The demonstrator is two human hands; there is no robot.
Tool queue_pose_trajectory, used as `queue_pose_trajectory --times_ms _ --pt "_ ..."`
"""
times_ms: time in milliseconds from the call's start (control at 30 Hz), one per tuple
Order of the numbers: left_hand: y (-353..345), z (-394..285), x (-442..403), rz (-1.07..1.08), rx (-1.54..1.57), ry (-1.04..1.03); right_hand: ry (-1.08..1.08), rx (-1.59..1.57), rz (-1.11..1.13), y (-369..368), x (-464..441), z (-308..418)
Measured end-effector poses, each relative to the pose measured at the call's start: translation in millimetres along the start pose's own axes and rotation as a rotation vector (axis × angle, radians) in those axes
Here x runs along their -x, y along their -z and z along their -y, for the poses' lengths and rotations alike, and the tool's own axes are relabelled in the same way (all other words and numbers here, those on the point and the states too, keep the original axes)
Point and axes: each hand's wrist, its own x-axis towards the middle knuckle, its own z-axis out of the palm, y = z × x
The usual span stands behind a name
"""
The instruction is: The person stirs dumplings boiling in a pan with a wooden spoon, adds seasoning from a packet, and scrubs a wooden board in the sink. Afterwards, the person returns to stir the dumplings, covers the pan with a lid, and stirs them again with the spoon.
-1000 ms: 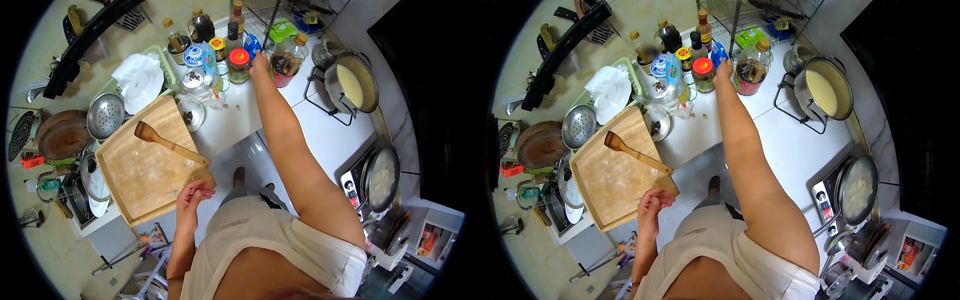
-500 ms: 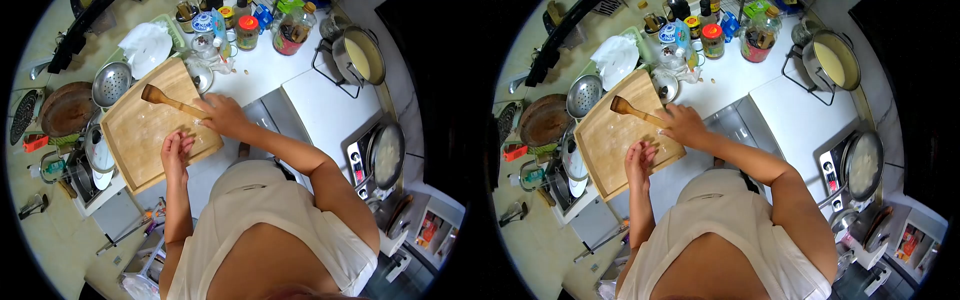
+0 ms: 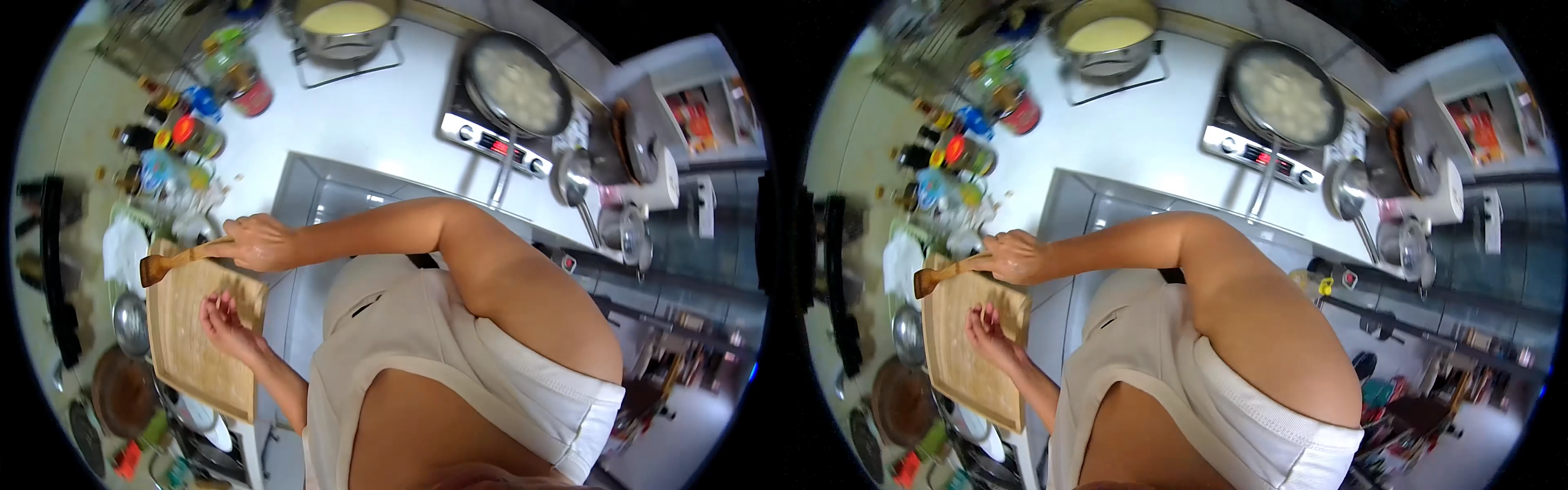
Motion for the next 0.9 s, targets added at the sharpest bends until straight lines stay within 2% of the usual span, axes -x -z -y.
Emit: queue_pose_trajectory --times_ms 33,133,200,233,267,300,367,433,467,533,633,733,833,900 --pt "-8.2 -1.4 2.8 -0.005 0.000 -0.047 -0.076 -0.024 0.026 33.2 14.9 1.0" --pt "-46.9 -3.1 21.5 0.082 -0.066 -0.063 -0.139 0.106 -0.424 111.6 79.0 -33.2" --pt "-83.1 3.4 39.6 0.242 -0.120 -0.042 -0.253 0.368 -0.446 181.6 141.3 -54.2" --pt "-101.9 10.2 49.0 0.339 -0.155 -0.016 -0.397 0.326 -0.475 218.3 173.7 -55.5" --pt "-121.8 17.1 60.6 0.431 -0.190 0.011 -0.599 0.373 -0.419 259.9 203.8 -46.0" --pt "-144.6 22.5 76.8 0.555 -0.213 0.046 -0.624 0.478 -0.485 291.7 235.1 -51.2" --pt "-188.8 41.2 106.4 0.839 -0.253 0.118 -0.911 0.719 -0.294 364.8 281.0 -30.3" --pt "-230.2 60.7 138.5 1.103 -0.306 0.132 -1.046 0.903 -0.147 418.8 320.0 -22.9" --pt "-250.0 66.8 157.2 1.207 -0.340 0.109 -1.080 1.042 -0.050 438.6 333.5 -22.4" --pt "-284.2 90.0 186.6 1.323 -0.399 0.074 -1.032 1.030 0.055 470.8 367.5 -34.4" --pt "-324.5 104.4 224.1 1.417 -0.561 0.023 -1.190 1.059 0.316 493.5 375.7 -62.8" --pt "-343.8 98.7 260.7 1.397 -0.702 0.168 -1.007 0.862 0.351 503.5 385.0 -98.1" --pt "-354.0 96.9 280.1 1.453 -0.855 0.045 -1.001 0.802 0.408 492.2 393.9 -127.9" --pt "-353.1 131.6 279.2 1.367 -0.927 -0.271 -0.950 0.716 0.309 489.5 408.6 -144.8"
